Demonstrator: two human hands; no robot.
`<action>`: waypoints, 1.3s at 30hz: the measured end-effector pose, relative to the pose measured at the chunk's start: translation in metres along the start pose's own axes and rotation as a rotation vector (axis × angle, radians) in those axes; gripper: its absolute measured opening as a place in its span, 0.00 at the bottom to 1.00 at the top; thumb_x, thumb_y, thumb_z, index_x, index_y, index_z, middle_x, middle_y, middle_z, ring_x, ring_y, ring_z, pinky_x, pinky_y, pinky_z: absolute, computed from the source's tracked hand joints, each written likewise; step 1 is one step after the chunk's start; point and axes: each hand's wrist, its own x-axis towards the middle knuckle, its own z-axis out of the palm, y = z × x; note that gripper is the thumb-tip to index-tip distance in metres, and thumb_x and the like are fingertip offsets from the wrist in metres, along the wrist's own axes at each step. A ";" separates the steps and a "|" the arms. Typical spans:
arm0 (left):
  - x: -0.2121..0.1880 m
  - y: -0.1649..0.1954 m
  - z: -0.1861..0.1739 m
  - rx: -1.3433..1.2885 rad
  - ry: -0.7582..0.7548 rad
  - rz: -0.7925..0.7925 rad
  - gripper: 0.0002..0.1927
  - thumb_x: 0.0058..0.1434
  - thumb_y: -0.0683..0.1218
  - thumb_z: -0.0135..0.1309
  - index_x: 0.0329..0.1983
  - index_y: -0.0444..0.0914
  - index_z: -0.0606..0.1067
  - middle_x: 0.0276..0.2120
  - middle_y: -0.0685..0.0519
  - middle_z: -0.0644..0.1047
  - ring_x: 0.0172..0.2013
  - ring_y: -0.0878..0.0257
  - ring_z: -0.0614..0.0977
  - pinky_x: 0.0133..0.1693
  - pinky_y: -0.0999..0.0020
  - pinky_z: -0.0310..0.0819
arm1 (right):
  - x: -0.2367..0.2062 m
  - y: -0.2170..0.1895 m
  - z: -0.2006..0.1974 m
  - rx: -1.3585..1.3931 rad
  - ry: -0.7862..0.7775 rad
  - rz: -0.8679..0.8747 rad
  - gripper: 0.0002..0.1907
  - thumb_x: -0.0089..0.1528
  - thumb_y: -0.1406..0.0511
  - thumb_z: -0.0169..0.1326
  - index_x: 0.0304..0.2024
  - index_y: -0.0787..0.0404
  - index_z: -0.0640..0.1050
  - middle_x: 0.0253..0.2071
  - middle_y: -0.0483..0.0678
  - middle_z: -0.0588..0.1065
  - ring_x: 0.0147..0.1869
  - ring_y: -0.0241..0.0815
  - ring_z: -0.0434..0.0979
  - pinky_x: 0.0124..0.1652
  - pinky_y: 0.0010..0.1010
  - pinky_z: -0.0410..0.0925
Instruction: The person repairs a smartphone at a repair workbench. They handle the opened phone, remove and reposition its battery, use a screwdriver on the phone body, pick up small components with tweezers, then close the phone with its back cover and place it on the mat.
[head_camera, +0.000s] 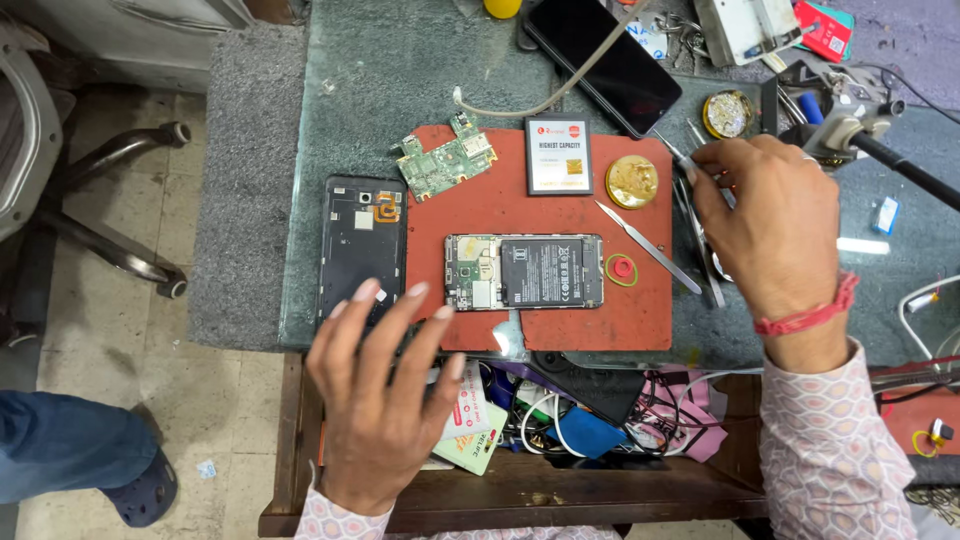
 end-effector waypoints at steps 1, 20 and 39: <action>-0.004 -0.001 -0.002 -0.001 0.026 -0.042 0.21 0.66 0.51 0.59 0.59 0.40 0.74 0.62 0.50 0.72 0.67 0.47 0.65 0.66 0.47 0.58 | 0.003 0.000 -0.003 0.027 -0.032 0.010 0.08 0.66 0.63 0.62 0.44 0.61 0.83 0.39 0.53 0.79 0.43 0.54 0.80 0.42 0.44 0.70; -0.014 -0.032 -0.031 -0.071 0.117 -0.340 0.32 0.58 0.51 0.68 0.62 0.36 0.71 0.61 0.48 0.71 0.63 0.49 0.70 0.65 0.53 0.62 | -0.049 -0.139 -0.028 1.338 -0.074 0.077 0.25 0.61 0.80 0.59 0.57 0.67 0.67 0.52 0.54 0.75 0.60 0.43 0.80 0.55 0.33 0.77; -0.023 -0.049 -0.032 -0.125 0.177 -0.339 0.35 0.57 0.51 0.69 0.63 0.35 0.69 0.59 0.47 0.73 0.61 0.49 0.72 0.63 0.54 0.67 | -0.043 -0.221 0.026 1.117 -0.184 -0.235 0.22 0.67 0.79 0.52 0.61 0.67 0.63 0.55 0.55 0.78 0.59 0.44 0.83 0.52 0.29 0.78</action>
